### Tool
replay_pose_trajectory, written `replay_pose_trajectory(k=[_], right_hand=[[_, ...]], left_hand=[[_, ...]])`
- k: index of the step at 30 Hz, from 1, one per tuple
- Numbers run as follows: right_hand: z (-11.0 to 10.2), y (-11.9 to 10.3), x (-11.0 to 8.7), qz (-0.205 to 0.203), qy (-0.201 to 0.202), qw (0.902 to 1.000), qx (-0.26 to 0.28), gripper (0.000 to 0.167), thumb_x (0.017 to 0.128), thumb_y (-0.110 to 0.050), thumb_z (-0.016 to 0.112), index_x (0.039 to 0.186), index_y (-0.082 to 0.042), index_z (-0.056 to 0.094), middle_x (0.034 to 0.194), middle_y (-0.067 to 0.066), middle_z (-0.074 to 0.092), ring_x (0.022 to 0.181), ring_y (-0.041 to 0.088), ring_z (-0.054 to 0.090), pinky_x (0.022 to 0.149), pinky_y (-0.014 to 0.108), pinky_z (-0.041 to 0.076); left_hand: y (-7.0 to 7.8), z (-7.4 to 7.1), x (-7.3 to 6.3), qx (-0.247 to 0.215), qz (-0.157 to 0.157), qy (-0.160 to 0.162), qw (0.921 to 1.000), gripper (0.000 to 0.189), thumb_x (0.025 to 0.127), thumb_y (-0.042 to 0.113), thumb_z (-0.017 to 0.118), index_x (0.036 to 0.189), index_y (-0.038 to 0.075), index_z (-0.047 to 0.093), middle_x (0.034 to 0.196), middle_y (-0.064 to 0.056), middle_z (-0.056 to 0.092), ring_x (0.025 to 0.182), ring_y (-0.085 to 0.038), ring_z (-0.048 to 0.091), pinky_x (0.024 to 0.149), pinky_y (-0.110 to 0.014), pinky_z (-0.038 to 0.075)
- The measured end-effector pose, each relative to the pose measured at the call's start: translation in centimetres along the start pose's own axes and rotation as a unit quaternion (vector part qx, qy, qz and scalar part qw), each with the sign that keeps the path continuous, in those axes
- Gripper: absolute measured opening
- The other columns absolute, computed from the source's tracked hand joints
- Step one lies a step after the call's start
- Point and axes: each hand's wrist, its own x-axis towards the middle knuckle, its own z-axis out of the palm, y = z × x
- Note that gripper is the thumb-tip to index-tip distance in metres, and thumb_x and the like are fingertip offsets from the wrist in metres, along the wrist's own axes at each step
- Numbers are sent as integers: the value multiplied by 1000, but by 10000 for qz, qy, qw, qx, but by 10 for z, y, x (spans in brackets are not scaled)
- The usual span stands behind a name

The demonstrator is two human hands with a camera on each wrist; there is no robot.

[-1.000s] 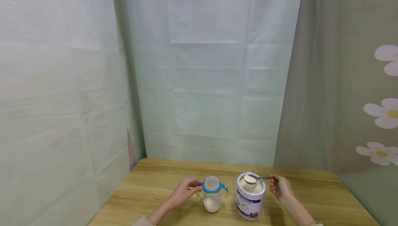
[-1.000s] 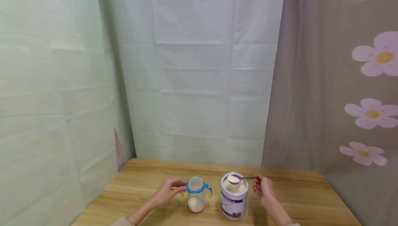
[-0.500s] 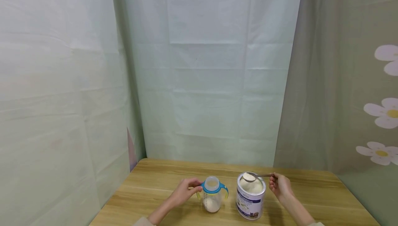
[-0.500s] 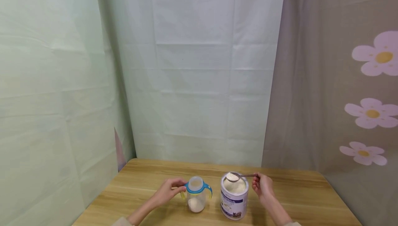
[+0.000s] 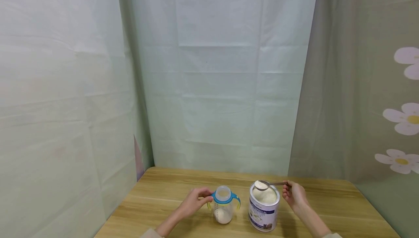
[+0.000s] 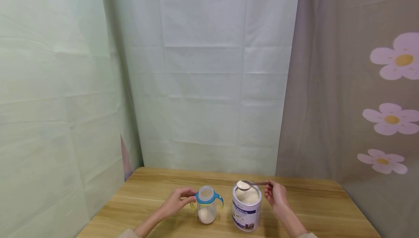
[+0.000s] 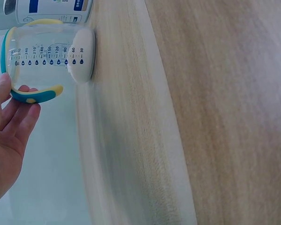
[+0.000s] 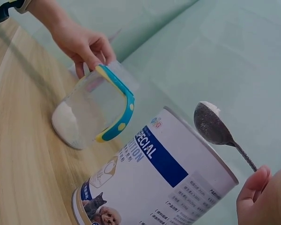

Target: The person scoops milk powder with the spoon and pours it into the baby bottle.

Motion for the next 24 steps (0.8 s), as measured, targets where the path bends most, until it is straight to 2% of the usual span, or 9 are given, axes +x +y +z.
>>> replay_pose_trajectory(k=[5,13,21,24], right_hand=[[3,-2,-1,-23,14,10000,-26,40,104,-12,24,81,-11,57,70,-7,48,60,2,46,58,14,42],[7,-4,-2,-29,4,9999,-140,38,104,-13,24,84,-10,55,73,-6,48,62,2,46,59,14,43],[10,-5,-3,-54,42,9998,-211,32,105,-14,25,93,-5,54,74,-6,49,65,2,47,61,13,44],[12,-6,-3,-74,35,9997,-220,31,105,-14,25,95,-4,53,74,-7,50,66,2,48,61,13,44]], left_hand=[[1,1,-1,77,32,-9,10000,20,94,22,63,105,7,69,95,-7,74,83,-3,67,73,-20,53],[1,1,-2,-3,-7,-35,10000,19,94,21,62,105,7,69,97,-9,73,83,-5,67,72,-20,53],[0,1,0,-11,-7,-28,10000,20,94,22,62,105,6,69,97,-9,73,85,-17,70,72,-20,53],[1,0,0,-15,-50,-18,10000,18,94,21,63,104,8,69,97,-8,73,85,-14,70,71,-20,53]])
